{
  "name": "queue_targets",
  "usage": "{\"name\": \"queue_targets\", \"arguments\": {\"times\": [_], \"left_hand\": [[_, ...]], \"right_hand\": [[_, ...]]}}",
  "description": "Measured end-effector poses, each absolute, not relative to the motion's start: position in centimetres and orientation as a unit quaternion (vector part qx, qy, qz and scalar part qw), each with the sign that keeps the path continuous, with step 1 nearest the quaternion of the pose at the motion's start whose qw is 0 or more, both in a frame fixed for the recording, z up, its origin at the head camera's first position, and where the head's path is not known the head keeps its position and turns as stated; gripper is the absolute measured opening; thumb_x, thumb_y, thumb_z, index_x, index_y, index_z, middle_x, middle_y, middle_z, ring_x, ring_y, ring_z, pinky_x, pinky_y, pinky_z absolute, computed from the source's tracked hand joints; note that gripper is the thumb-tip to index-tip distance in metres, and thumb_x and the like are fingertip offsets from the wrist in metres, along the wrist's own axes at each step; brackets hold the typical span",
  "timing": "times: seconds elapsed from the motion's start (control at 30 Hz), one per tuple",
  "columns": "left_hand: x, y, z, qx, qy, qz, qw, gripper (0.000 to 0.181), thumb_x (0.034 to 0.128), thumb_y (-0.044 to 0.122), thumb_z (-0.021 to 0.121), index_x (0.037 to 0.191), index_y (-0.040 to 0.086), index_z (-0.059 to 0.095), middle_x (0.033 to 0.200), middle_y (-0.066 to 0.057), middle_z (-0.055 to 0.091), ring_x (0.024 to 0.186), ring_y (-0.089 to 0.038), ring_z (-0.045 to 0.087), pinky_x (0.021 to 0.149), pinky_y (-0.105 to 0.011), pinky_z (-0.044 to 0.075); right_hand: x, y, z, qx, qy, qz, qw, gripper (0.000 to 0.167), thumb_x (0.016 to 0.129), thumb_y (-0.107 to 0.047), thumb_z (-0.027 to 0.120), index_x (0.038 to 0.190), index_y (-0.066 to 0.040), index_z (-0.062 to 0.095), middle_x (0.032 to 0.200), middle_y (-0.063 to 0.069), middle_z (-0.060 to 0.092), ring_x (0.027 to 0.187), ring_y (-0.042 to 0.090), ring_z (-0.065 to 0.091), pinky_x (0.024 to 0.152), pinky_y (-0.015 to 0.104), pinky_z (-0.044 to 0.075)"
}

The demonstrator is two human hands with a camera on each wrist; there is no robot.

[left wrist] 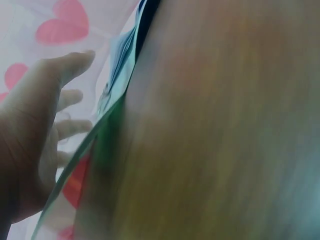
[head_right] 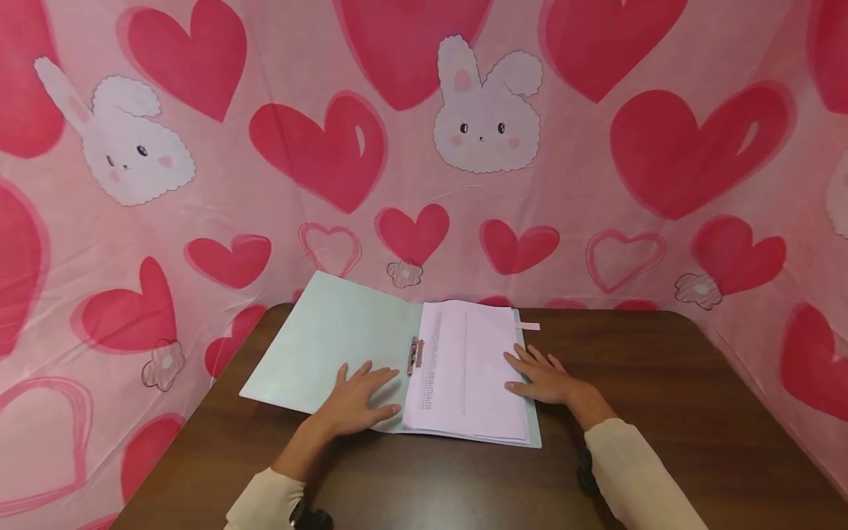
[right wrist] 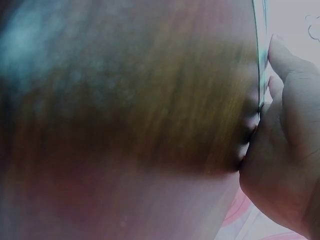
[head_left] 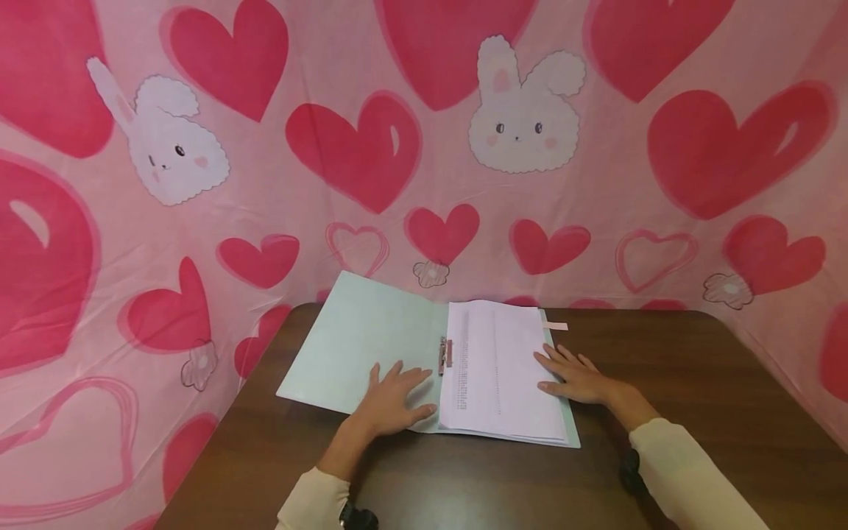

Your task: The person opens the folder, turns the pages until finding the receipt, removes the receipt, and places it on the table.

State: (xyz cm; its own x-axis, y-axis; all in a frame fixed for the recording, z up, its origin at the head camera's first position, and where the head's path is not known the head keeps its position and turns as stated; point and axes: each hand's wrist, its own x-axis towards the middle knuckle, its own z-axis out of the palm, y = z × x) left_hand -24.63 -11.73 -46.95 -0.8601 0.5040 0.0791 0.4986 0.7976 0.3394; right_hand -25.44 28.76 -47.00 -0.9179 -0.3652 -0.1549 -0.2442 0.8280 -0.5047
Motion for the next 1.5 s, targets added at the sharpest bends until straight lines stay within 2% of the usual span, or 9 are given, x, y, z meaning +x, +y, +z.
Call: {"name": "queue_targets", "arguments": {"times": [0.23,0.43,0.73,0.87,1.03,1.17,1.27,1.43,1.5], "left_hand": [[-24.2,-10.2,-47.4,0.272,0.945,0.18,0.031,0.076,0.0875,0.069,0.058,0.152,0.031,0.048,0.16,-0.01,0.047,0.153,-0.052,0.024,0.116,-0.08,0.008],[-24.3,-9.3,-47.7,0.311,0.932,0.179,0.04,0.07,0.0875,0.071,0.058,0.149,0.039,0.051,0.166,-0.003,0.038,0.153,-0.052,0.027,0.114,-0.082,0.008],[-24.2,-9.0,-48.3,0.321,0.931,0.165,0.052,0.066,0.0867,0.072,0.058,0.146,0.043,0.052,0.164,0.006,0.04,0.154,-0.051,0.024,0.113,-0.083,0.007],[-24.2,-8.9,-48.4,0.32,0.931,0.166,0.049,0.061,0.0897,0.07,0.055,0.145,0.044,0.053,0.163,0.007,0.041,0.154,-0.05,0.024,0.112,-0.084,0.009],[-24.1,-8.8,-48.3,0.321,0.935,0.146,0.045,0.056,0.0931,0.068,0.051,0.144,0.046,0.053,0.163,0.007,0.042,0.155,-0.047,0.025,0.113,-0.083,0.01],[-24.1,-8.8,-48.1,0.317,0.94,0.118,0.04,0.055,0.092,0.067,0.054,0.143,0.047,0.053,0.162,0.008,0.043,0.154,-0.046,0.027,0.113,-0.082,0.012],[-24.1,-8.5,-48.0,0.317,0.942,0.106,0.035,0.055,0.0918,0.067,0.054,0.143,0.048,0.054,0.162,0.008,0.044,0.153,-0.046,0.029,0.112,-0.083,0.014],[-24.2,-8.1,-48.0,0.32,0.942,0.1,0.03,0.055,0.0916,0.069,0.053,0.142,0.049,0.054,0.161,0.008,0.045,0.152,-0.045,0.031,0.11,-0.083,0.017],[-24.1,-8.2,-48.1,0.316,0.943,0.097,0.029,0.054,0.0911,0.069,0.054,0.142,0.05,0.054,0.161,0.009,0.045,0.152,-0.045,0.032,0.11,-0.083,0.018]], "right_hand": [[-25.4,28.7,-46.8,-0.161,0.947,-0.248,0.123,0.088,0.094,-0.056,0.059,0.161,-0.009,0.027,0.169,0.027,0.01,0.153,0.057,0.0,0.115,0.078,-0.007],[-25.3,28.7,-46.9,-0.162,0.947,-0.25,0.122,0.088,0.094,-0.056,0.059,0.161,-0.009,0.027,0.169,0.027,0.01,0.153,0.057,0.0,0.115,0.078,-0.007],[-25.5,28.6,-47.1,-0.162,0.946,-0.254,0.121,0.087,0.094,-0.055,0.059,0.16,-0.008,0.028,0.169,0.028,0.01,0.152,0.058,-0.001,0.115,0.078,-0.008],[-25.5,28.5,-46.9,-0.159,0.948,-0.251,0.115,0.087,0.094,-0.055,0.06,0.159,-0.006,0.03,0.168,0.03,0.013,0.151,0.059,0.002,0.115,0.079,-0.004],[-25.8,28.6,-46.3,-0.166,0.951,-0.247,0.084,0.077,0.095,-0.046,0.064,0.153,-0.001,0.041,0.163,0.032,0.027,0.149,0.06,0.018,0.114,0.08,0.015],[-27.3,28.8,-45.5,-0.181,0.951,-0.245,0.047,0.06,0.097,-0.035,0.065,0.142,0.004,0.054,0.149,0.034,0.047,0.136,0.056,0.045,0.108,0.072,0.039],[-29.1,29.1,-44.9,-0.177,0.953,-0.245,0.026,0.049,0.099,-0.027,0.065,0.134,0.006,0.06,0.136,0.033,0.06,0.121,0.05,0.059,0.103,0.063,0.049],[-32.4,29.6,-44.3,-0.148,0.949,-0.279,0.012,0.043,0.101,-0.017,0.061,0.132,0.012,0.058,0.128,0.034,0.064,0.112,0.048,0.065,0.098,0.058,0.054],[-33.6,29.3,-44.4,-0.141,0.945,-0.294,0.006,0.045,0.102,-0.017,0.059,0.134,0.014,0.056,0.13,0.036,0.062,0.116,0.051,0.062,0.1,0.06,0.052]]}}
